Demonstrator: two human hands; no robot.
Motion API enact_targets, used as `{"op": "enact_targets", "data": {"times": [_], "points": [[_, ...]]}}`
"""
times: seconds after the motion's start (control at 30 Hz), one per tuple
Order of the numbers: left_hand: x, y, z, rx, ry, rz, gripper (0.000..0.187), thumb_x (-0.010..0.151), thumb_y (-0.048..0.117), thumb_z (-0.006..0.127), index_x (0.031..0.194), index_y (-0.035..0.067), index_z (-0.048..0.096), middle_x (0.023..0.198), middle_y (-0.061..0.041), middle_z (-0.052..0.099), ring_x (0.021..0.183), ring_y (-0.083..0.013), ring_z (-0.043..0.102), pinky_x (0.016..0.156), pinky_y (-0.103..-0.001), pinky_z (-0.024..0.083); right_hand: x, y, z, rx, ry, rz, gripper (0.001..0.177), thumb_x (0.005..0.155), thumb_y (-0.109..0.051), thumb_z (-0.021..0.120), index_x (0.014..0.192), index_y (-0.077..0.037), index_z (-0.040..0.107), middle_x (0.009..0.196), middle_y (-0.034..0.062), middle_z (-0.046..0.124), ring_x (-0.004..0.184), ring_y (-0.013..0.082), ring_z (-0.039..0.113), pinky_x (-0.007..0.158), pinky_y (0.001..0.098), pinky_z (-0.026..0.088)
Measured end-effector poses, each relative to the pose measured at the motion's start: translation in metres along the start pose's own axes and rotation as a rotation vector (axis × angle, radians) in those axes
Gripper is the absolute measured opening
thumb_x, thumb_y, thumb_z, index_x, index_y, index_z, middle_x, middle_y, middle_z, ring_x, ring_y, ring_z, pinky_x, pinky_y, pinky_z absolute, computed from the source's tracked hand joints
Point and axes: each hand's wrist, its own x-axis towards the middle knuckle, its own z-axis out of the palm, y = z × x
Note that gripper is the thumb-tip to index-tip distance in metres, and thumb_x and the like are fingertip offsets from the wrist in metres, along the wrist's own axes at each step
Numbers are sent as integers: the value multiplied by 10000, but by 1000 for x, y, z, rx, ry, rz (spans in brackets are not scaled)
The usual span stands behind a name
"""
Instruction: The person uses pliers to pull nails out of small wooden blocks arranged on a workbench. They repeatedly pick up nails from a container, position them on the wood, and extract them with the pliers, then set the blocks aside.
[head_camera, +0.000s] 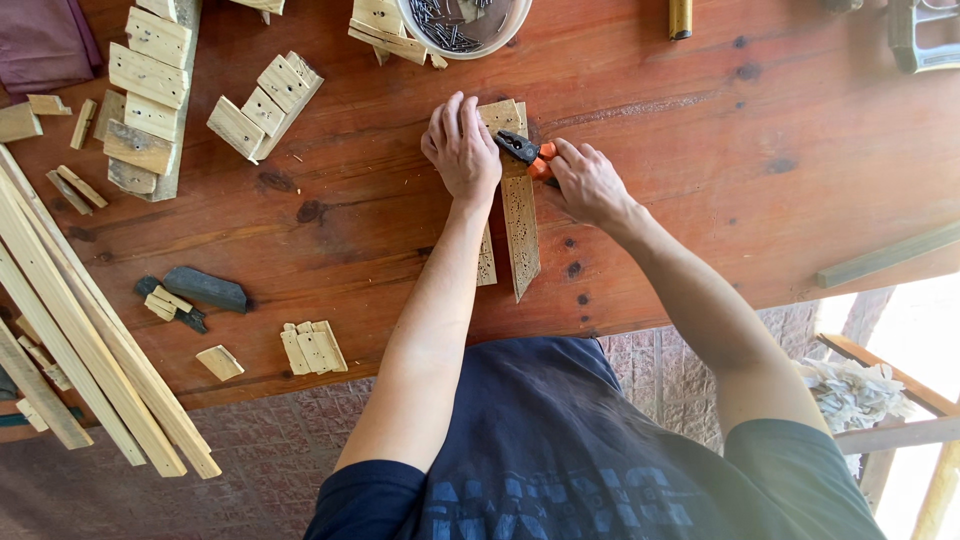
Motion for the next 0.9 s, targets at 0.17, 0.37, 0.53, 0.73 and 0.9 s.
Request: {"op": "enact_targets", "data": {"times": [0.17, 0.37, 0.53, 0.73, 0.9], "points": [[-4, -6, 14, -13, 50, 5, 181, 1016, 212, 547, 1158, 262, 648, 1254, 74, 623, 1224, -194, 569, 969, -437, 404, 5, 0, -7, -18, 48, 4, 424, 877, -442, 699, 1046, -55, 666, 1306, 165, 622, 955, 333, 658, 802, 449, 527], [-9, -11, 27, -23, 86, 12, 209, 1009, 214, 521, 1167, 299, 628, 1196, 96, 613, 1224, -170, 559, 961, -425, 389, 0, -29, 0, -199, 61, 149, 382, 834, -374, 641, 993, -27, 625, 1472, 230, 506, 935, 383, 613, 682, 485, 491], [-7, -9, 21, -11, 66, 16, 223, 995, 198, 535, 1172, 296, 629, 1195, 95, 619, 1228, -172, 559, 957, -422, 392, 1, -15, 10, -259, 41, 109, 429, 814, -382, 643, 1023, -8, 611, 1478, 284, 478, 886, 407, 622, 654, 498, 501], [-8, -10, 23, -21, 64, 8, 262, 952, 160, 574, 1166, 301, 629, 1185, 98, 614, 1230, -168, 546, 969, -417, 373, 7, 11, 17, -23, -113, 46, 454, 906, -451, 571, 1026, -16, 614, 1346, 224, 573, 865, 406, 683, 665, 503, 579], [-8, -10, 22, -18, 61, 10, 276, 935, 158, 582, 1166, 302, 628, 1184, 97, 614, 1231, -170, 547, 964, -420, 375, 2, -17, -3, -255, 79, 72, 383, 805, -399, 627, 973, -55, 607, 1400, 222, 515, 956, 392, 592, 676, 494, 487]]}}
